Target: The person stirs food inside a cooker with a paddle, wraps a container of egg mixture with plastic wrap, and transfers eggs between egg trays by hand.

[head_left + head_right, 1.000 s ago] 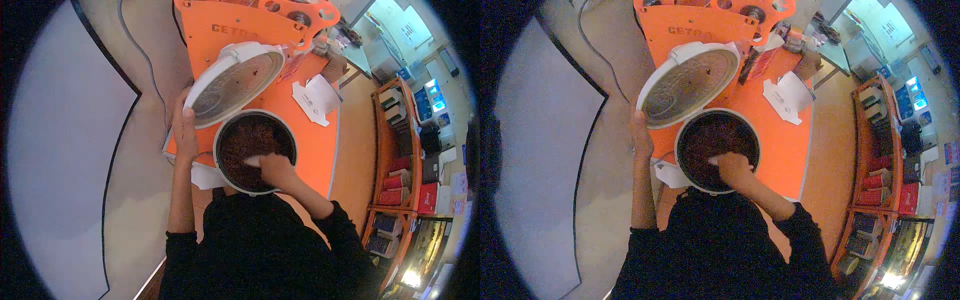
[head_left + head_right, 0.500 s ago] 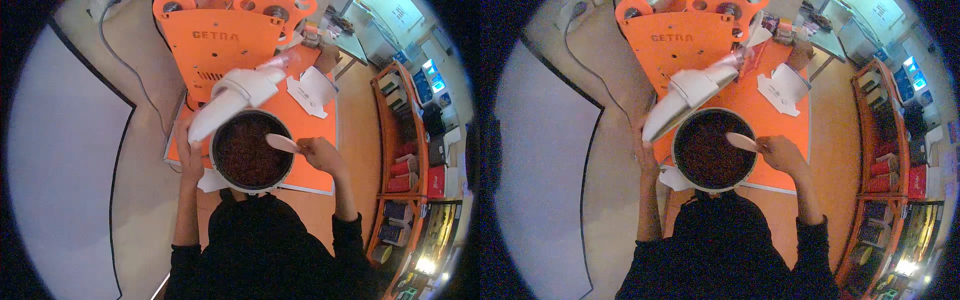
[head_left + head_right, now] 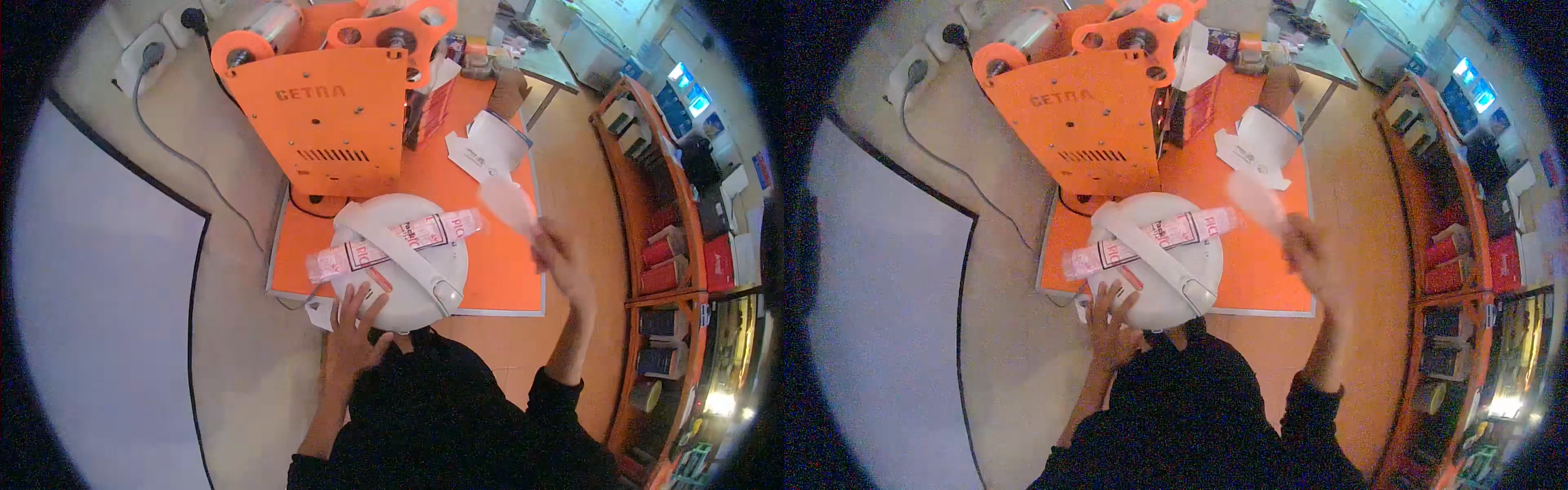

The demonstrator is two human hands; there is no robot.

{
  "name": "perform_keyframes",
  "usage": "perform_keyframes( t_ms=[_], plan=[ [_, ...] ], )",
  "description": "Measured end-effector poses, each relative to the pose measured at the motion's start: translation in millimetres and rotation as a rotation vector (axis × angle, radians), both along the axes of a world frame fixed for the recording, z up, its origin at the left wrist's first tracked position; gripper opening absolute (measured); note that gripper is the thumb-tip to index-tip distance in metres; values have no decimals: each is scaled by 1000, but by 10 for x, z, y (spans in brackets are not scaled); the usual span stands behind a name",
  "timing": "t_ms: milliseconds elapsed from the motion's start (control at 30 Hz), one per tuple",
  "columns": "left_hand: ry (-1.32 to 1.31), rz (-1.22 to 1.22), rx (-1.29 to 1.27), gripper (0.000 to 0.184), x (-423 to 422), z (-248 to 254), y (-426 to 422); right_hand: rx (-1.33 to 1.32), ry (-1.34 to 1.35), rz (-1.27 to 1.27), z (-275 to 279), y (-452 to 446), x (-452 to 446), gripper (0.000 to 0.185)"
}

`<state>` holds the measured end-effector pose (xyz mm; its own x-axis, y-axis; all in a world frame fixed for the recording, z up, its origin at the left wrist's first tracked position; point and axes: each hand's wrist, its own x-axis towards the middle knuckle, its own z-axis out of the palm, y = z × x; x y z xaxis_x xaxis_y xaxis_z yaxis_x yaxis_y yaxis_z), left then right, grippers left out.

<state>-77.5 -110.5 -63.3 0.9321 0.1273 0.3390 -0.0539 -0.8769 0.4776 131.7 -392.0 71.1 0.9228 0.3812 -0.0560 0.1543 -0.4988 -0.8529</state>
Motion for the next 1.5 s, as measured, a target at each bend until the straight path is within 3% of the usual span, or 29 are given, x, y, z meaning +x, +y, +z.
perform_keyframes(
  t_ms=[67, 200, 267, 300, 367, 400, 467, 567, 700, 900, 1033, 1100, 1133, 1167, 1267, 1367, 1433, 1500],
  plan=[
    [-46, 76, -22, 57, -13, -38, -58, 56, -92, 175, -51, 264, -122, 23],
    [-30, 75, 37, 67, 15, -127, -56, -45, -15, 350, 109, 493, -254, 22],
    [-104, 133, 3, 74, 55, -142, -157, -286, -388, 288, 109, 501, -221, 25],
    [-105, 125, 8, 74, 80, -75, -227, -283, -389, 279, 93, 512, -166, 25],
    [-141, 199, -115, 79, 84, 75, -396, -494, -704, 276, 2, 521, -20, 30],
    [-135, 182, -117, 79, 72, 63, -446, -501, -695, 261, -130, 539, 63, 30],
    [-61, 52, -5, 84, 76, 25, -514, -261, -795, 551, -466, 631, 254, 37],
    [-72, 54, 159, 85, 146, -31, -599, -240, -838, 641, -678, 898, 252, 40],
    [-106, 78, 244, 80, 173, -313, -593, -123, -715, 633, -616, 1161, 60, 42],
    [-140, 274, 343, 76, 172, -359, -679, -48, -885, 571, -908, 1076, 59, 46],
    [-299, 350, 246, 72, 184, -489, -682, 92, -745, 373, -798, 451, 139, 40],
    [-261, 415, 342, 73, 133, -515, -688, 57, -703, 347, -964, -34, 219, 37],
    [-190, 450, 506, 77, 115, -365, -771, 31, -648, 332, -1067, -333, 281, 34],
    [-159, 534, 521, 78, 151, -299, -902, 24, -659, 328, -1204, -641, 327, 34],
    [-160, 768, 517, 76, 321, -275, -1359, 46, -367, 348, -1563, -1595, 441, 25],
    [-418, 1103, 618, 68, 401, -851, -1634, 80, -294, 281, -2058, -2303, 462, 21],
    [-466, 1101, 555, 64, 733, -973, -2117, 96, -283, 232, -2196, -2675, 512, 20],
    [-423, 978, 436, 60, 1153, -1034, -2658, 77, -269, 355, -2186, -3049, 643, 27]
  ],
)
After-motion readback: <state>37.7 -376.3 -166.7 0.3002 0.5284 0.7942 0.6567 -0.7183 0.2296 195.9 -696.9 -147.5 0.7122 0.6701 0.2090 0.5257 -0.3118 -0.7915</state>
